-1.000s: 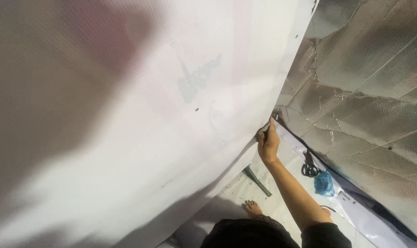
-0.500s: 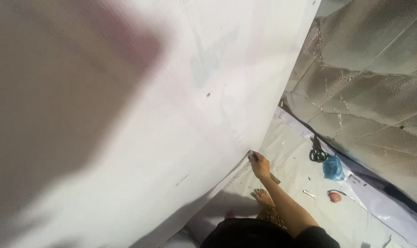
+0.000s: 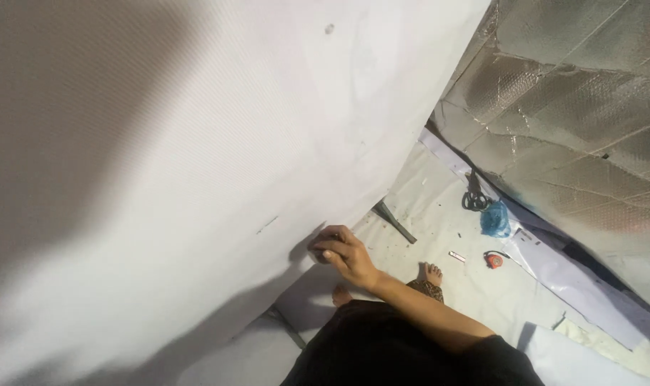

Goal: Assembling a vertical display stand by attaching panels and securing them with screws and wires

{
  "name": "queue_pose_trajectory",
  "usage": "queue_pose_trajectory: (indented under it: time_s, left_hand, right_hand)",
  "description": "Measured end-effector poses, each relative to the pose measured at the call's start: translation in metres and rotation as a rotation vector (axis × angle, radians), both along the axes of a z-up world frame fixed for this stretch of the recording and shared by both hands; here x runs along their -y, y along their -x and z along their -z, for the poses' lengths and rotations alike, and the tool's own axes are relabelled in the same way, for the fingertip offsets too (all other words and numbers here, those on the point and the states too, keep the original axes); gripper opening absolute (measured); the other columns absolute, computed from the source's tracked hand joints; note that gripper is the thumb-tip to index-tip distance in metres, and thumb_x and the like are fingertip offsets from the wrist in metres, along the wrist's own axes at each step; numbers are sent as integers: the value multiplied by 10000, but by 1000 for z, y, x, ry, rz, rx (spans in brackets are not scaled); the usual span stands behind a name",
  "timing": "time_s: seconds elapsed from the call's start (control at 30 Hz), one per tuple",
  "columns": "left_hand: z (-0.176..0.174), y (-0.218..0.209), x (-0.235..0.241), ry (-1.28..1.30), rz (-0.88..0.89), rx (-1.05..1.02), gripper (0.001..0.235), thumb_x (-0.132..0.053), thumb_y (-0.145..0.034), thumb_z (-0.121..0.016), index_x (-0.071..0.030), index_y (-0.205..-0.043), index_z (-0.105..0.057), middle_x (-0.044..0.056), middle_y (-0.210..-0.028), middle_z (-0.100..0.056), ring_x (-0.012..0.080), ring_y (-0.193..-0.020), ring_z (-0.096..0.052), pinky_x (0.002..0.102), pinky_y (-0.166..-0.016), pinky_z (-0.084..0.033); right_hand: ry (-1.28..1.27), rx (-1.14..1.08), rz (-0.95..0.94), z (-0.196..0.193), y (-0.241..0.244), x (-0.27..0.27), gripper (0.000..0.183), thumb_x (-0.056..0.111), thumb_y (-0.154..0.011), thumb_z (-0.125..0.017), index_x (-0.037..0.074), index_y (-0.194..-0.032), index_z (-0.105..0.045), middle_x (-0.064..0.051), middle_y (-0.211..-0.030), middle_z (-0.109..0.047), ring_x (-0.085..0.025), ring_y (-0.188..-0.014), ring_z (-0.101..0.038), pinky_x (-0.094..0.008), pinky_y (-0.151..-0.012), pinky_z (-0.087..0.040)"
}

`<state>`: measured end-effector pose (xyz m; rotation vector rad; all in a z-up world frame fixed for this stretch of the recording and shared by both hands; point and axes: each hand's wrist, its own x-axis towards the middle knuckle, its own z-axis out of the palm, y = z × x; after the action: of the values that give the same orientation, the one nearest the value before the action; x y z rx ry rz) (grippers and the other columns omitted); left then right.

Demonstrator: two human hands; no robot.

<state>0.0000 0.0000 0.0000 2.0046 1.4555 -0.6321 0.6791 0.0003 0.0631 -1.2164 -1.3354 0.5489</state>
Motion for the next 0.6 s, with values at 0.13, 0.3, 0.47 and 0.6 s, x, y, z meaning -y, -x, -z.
queue_pose_trajectory:
  time_s: [0.13,0.3,0.47,0.6]
  left_hand:
    - [-55,-383,18,-111,-109,806,571,-667,-908,-687,-321,-1356,-620,112,-1668,-218,292,-1570,-212,442,-1253,-240]
    - [-124,-600,54,-206,-309,1682,568,-617,-1060,-515,-139,-1348,-624,268,-1686,-190,418,-1591,-189,574,-1262,-247]
    - [-156,-721,72,945,-814,2265,210,-228,-941,-669,-192,-895,-466,149,-1210,-565,227,-1152,-572,383,-966,-452]
    - [-92,-769,102,177,-740,1929,605,-336,-1028,-461,101,-1448,-459,225,-1378,-499,294,-1238,-519,480,-1069,-449]
  right_hand:
    - [-105,-25,-328,-48,-29,30,575,500,-1105,-385,17,-1270,-649,-205,-1329,-490,-354,-1252,-541,-493,-1075,-497]
    - [-31,0,-515,-73,-91,72,778,700,-1079,-259,34,-1421,-471,-252,-1430,-410,-377,-1417,-401,-526,-1206,-370]
    - [142,226,-317,-36,-160,112,931,754,-995,-330,5,-1548,-294,-320,-1599,-161,-472,-1507,-200,-647,-1214,-323]
    - [194,249,-201,-12,-207,136,873,751,-957,-409,63,-1494,-392,-269,-1566,-261,-493,-1493,-163,-584,-1185,-177]
